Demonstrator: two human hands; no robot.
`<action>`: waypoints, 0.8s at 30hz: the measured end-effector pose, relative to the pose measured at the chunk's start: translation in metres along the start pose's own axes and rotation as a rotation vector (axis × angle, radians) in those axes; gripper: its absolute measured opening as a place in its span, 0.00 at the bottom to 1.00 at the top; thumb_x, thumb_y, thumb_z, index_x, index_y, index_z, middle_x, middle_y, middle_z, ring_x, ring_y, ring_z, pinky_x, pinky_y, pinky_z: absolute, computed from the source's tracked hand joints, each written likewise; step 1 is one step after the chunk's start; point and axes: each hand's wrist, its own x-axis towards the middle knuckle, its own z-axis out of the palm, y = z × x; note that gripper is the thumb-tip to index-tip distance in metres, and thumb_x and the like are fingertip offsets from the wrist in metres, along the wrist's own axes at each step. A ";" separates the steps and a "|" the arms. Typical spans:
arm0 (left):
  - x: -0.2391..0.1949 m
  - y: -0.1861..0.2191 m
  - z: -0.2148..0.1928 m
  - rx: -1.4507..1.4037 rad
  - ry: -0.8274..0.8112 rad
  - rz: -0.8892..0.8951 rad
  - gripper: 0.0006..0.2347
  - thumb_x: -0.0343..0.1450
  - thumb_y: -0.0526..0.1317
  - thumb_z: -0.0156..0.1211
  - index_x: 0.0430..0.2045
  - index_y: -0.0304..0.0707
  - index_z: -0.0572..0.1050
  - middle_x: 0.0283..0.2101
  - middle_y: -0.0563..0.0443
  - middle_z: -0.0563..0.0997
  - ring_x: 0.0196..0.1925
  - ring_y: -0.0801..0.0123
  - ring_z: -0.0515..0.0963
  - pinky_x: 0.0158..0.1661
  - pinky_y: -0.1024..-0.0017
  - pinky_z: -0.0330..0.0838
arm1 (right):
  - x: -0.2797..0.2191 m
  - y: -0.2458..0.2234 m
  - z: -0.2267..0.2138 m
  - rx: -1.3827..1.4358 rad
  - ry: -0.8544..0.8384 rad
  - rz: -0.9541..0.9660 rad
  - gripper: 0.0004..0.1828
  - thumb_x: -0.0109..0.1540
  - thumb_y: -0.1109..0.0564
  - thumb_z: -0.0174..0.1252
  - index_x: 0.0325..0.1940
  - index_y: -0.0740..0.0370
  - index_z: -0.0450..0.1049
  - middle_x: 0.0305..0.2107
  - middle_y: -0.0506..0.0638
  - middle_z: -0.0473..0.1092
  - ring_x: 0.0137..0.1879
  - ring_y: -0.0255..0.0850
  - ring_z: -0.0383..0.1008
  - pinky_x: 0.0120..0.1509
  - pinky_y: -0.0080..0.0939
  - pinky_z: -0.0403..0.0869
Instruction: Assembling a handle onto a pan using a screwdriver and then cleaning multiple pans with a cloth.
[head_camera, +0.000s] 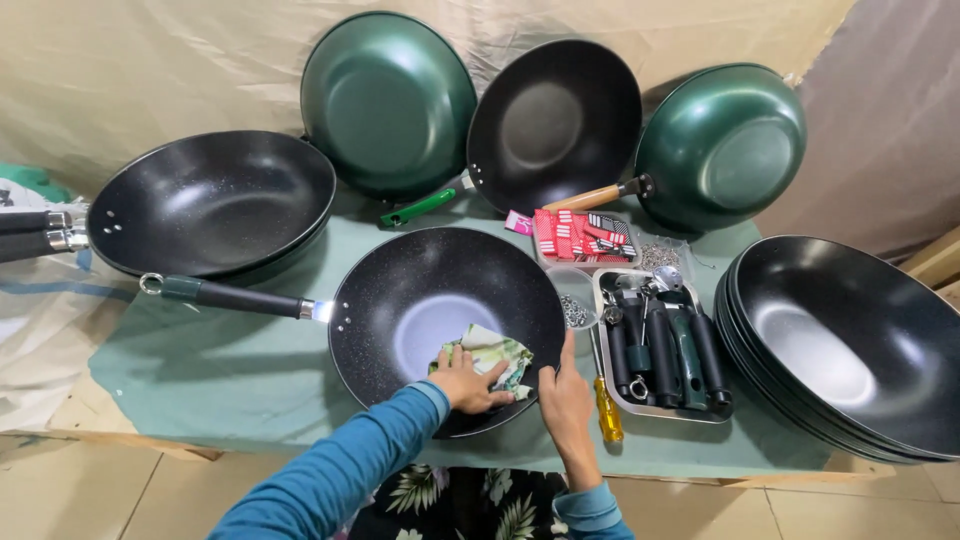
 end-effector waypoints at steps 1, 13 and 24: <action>0.010 -0.001 0.000 -0.001 -0.002 0.002 0.36 0.69 0.70 0.26 0.75 0.70 0.43 0.75 0.24 0.41 0.78 0.31 0.33 0.70 0.34 0.30 | 0.000 0.001 0.001 -0.001 0.000 0.002 0.44 0.59 0.51 0.45 0.82 0.43 0.46 0.33 0.63 0.78 0.34 0.60 0.76 0.38 0.54 0.71; 0.129 -0.059 -0.016 0.230 0.513 -0.186 0.34 0.72 0.70 0.32 0.74 0.72 0.38 0.78 0.32 0.43 0.78 0.38 0.27 0.66 0.32 0.22 | -0.002 -0.009 -0.003 0.085 -0.007 0.025 0.44 0.58 0.52 0.44 0.81 0.47 0.46 0.28 0.60 0.77 0.28 0.53 0.73 0.34 0.48 0.69; 0.167 -0.072 -0.043 -0.220 0.932 -0.271 0.36 0.72 0.60 0.47 0.75 0.56 0.42 0.73 0.16 0.42 0.75 0.25 0.33 0.61 0.20 0.29 | -0.003 -0.003 0.001 0.098 0.011 -0.001 0.44 0.59 0.52 0.45 0.81 0.48 0.47 0.23 0.60 0.76 0.24 0.52 0.70 0.31 0.49 0.67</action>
